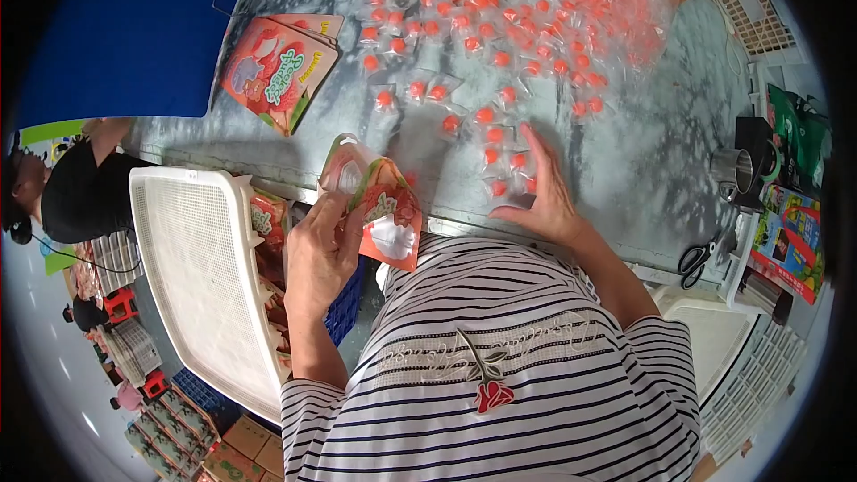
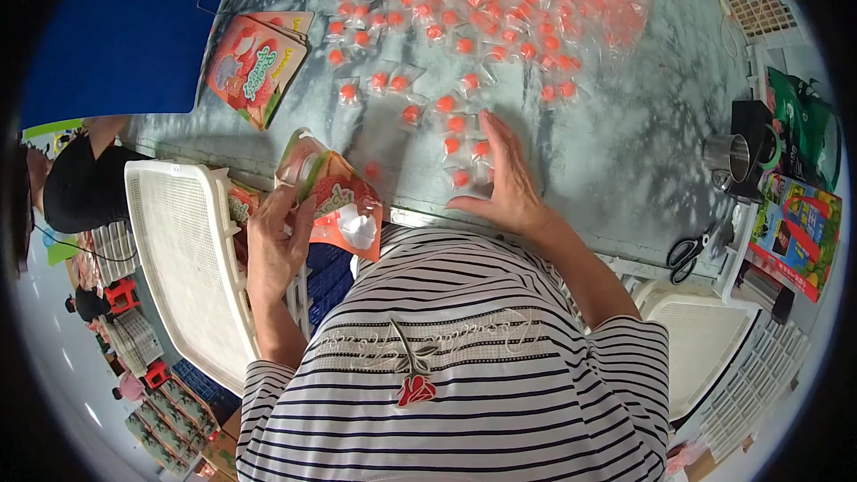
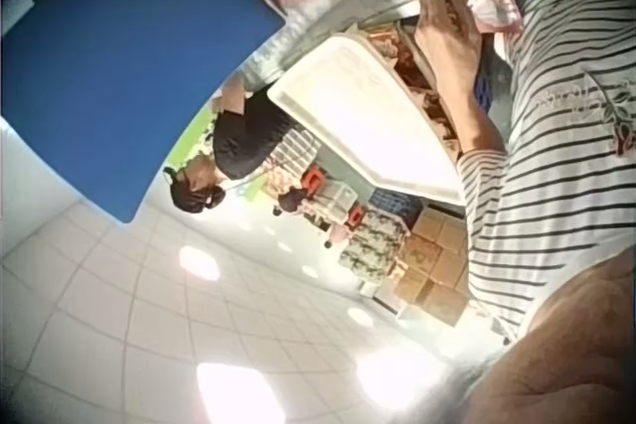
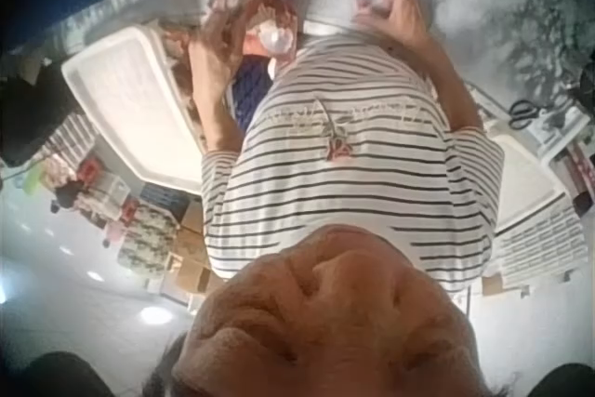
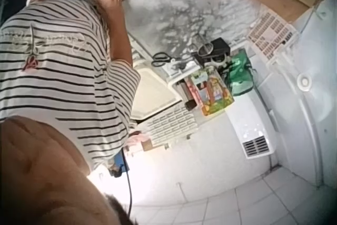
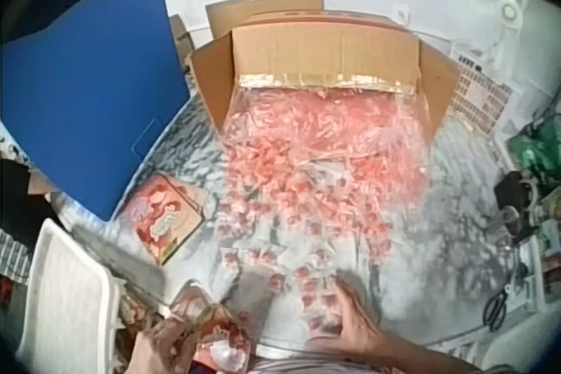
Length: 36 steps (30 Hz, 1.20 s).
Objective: Packaging individual pink candies into branded plastic bags.
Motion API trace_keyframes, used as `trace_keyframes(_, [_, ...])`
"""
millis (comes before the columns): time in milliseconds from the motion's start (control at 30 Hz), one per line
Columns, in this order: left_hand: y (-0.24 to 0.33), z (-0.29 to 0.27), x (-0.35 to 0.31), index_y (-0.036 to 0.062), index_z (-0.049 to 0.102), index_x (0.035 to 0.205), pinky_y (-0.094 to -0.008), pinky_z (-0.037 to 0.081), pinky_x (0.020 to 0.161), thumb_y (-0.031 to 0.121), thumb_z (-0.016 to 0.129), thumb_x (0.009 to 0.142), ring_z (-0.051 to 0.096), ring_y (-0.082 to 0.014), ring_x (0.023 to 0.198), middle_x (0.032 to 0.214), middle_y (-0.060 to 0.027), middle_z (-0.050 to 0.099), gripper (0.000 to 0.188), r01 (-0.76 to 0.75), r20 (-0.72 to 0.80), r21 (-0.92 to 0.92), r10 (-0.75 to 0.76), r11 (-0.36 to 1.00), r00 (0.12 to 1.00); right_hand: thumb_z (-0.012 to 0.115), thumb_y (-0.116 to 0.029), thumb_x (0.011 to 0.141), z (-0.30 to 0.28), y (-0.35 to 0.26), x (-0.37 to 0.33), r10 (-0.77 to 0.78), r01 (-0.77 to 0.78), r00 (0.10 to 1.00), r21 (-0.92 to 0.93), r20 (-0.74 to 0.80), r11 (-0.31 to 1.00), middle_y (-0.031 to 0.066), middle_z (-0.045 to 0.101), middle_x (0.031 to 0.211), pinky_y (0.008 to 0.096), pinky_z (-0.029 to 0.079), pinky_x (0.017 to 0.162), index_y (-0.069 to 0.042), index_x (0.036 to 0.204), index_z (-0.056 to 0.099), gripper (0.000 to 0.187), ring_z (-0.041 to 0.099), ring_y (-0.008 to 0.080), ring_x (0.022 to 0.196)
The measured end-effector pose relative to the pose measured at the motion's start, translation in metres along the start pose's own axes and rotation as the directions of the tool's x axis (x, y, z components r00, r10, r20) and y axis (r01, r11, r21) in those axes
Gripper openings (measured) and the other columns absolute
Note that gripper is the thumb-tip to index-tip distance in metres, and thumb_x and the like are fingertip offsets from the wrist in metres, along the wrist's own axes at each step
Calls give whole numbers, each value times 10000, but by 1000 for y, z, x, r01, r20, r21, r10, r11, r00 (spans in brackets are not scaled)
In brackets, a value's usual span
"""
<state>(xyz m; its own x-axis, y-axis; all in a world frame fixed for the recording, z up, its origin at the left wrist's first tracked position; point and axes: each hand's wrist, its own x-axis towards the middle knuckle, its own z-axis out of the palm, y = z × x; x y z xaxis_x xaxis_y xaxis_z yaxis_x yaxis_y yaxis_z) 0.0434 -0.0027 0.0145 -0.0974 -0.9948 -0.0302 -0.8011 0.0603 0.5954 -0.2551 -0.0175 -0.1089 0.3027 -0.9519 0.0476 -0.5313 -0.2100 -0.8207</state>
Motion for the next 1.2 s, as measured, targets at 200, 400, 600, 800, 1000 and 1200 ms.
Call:
trace_keyframes(200, [4, 5, 1, 12, 590, 931, -379, 469, 530, 61, 637, 835, 617, -327, 639, 803, -157, 612, 118, -18, 53, -21, 19, 1000, 998, 832, -451, 579, -1, -12, 34, -192, 225, 972, -292, 137, 930, 171, 234, 1500, 480, 218, 1123, -32, 1423, 302, 1082, 212, 369, 1377])
trace_keyframes(400, [15, 14, 4, 45, 613, 961, -410, 499, 566, 64, 640, 810, 627, -344, 680, 846, -133, 630, 154, -166, 91, -2, 166, 986, 982, 766, -390, 691, 11, 2, 35, -261, 270, 962, -395, 77, 878, 142, 353, 1419, 467, 280, 1084, -40, 1277, 497, 733, 290, 360, 1322])
trace_keyframes(600, [32, 27, 17, 26, 620, 966, -391, 496, 573, 59, 673, 776, 623, -315, 651, 790, -132, 625, 201, -379, 159, -16, 377, 925, 913, 702, -209, 791, -11, 25, 11, -441, 387, 897, -554, 41, 737, 85, 602, 1015, 361, 515, 656, -75, 1043, 612, 299, 594, 253, 910])
trace_keyframes(800, [43, 43, 28, 31, 602, 893, -399, 494, 577, 71, 674, 779, 620, -310, 663, 811, -131, 620, 140, -474, 222, -1, 462, 881, 859, 594, -140, 925, -36, -66, 57, 439, -152, 895, 873, -76, 462, 42, 632, 804, 166, 312, 428, -43, 991, 571, 120, 472, 28, 556])
trace_keyframes(1000, [56, 41, 33, 5, 588, 927, -399, 506, 589, 83, 700, 772, 623, -315, 685, 878, -139, 616, 206, -517, 180, -14, 510, 856, 841, 594, -120, 891, -6, -93, 55, -54, 135, 979, 430, -195, 893, 75, 627, 926, 270, 475, 629, -24, 1010, 539, 163, 561, 124, 734])
trace_keyframes(1200, [49, 41, 29, -11, 571, 957, -393, 521, 628, 69, 699, 770, 627, -331, 745, 933, -141, 595, 241, -506, 108, -85, 513, 858, 852, 586, -64, 849, -14, -87, 41, -329, 330, 923, -32, -199, 944, 121, 592, 971, 454, 400, 914, -25, 1016, 523, 182, 558, 308, 896])
